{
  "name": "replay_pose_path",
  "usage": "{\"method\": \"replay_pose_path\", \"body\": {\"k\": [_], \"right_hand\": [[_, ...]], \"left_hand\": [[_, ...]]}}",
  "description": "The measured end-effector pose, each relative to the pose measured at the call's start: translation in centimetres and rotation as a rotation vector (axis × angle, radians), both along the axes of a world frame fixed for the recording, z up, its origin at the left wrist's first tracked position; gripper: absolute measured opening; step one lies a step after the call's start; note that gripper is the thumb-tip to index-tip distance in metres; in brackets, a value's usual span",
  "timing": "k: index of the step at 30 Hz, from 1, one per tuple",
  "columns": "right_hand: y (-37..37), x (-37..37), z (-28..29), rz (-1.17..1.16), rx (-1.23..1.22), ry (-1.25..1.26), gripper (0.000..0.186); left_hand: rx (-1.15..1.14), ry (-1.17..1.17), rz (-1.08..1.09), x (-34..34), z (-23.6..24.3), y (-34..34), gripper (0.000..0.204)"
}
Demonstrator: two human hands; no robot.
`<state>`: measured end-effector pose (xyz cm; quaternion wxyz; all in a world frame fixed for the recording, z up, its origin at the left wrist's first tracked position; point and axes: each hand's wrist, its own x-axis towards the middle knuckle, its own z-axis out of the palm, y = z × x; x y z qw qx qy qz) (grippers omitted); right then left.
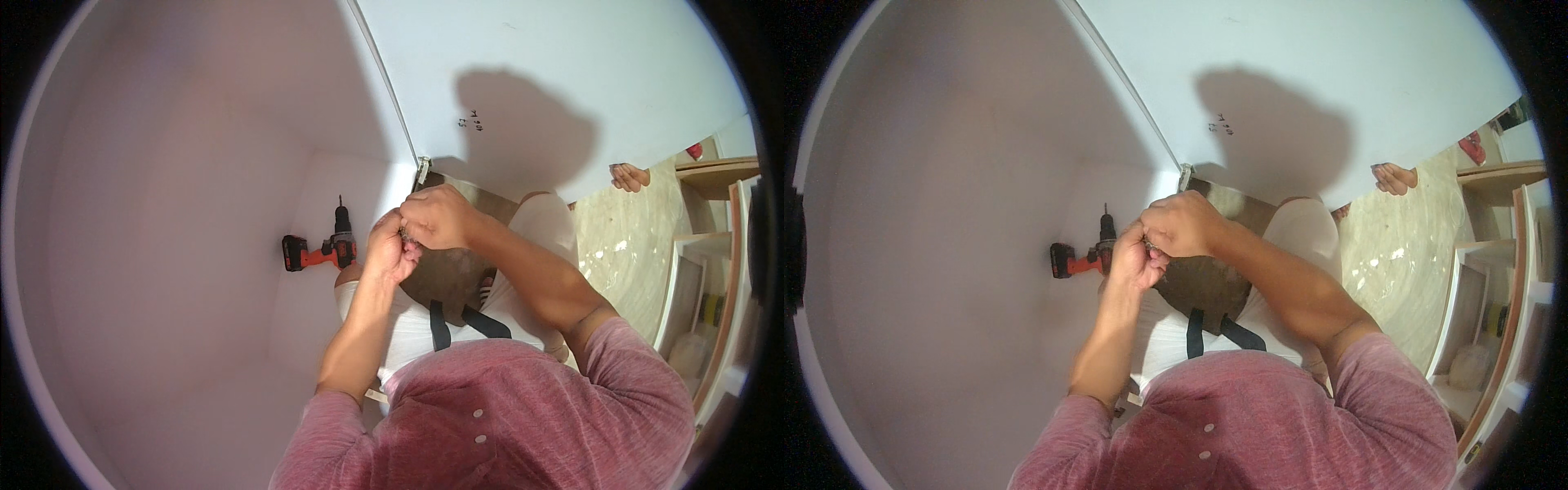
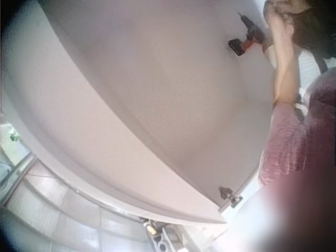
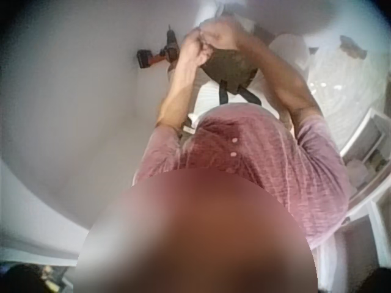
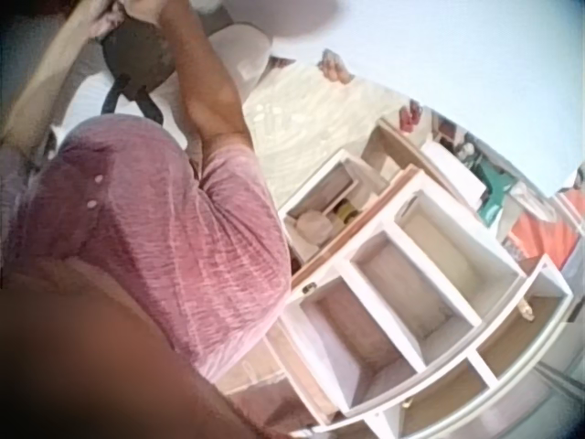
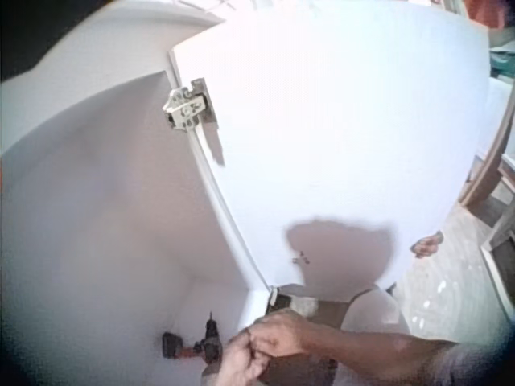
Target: The person installs hinges on a white cabinet door using a cordless drill. They position the door, align the hinges, and drive screws into the cabinet frame while another person holds the door steady.
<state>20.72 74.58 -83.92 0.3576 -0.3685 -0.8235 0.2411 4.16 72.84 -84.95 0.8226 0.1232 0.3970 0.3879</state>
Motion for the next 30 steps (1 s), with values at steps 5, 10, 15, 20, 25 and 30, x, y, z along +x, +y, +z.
{"method": "replay_pose_path", "body": {"k": [5,10,15,20,25,30], "right_hand": [[-0.2,-0.7,-0.7,-0.102,0.191,0.042,0.009],[0.1,-2.7,-4.4,-0.232,-0.129,0.311,0.005],[3.5,-5.3,-12.8,-0.380,-0.644,0.434,0.015],[5.7,-9.3,-19.7,-0.525,-0.839,0.507,0.012],[7.6,-11.2,-22.4,-0.662,-1.177,0.776,0.005],[11.6,-12.7,-25.4,-0.828,-1.431,0.772,0.005]], "left_hand": [[-0.139,-0.125,0.182,0.3,-1.2,0.2,0.018],[0.007,0.127,0.285,-0.2,-3.8,2.0,0.018],[-0.212,0.249,0.352,-2.7,-11.3,6.0,0.017],[-0.222,0.252,0.309,-6.3,-19.0,9.3,0.022],[-0.102,0.558,0.169,-6.8,-21.6,12.2,0.023],[0.737,2.100,-1.217,-6.9,-23.0,15.8,0.019]]}}
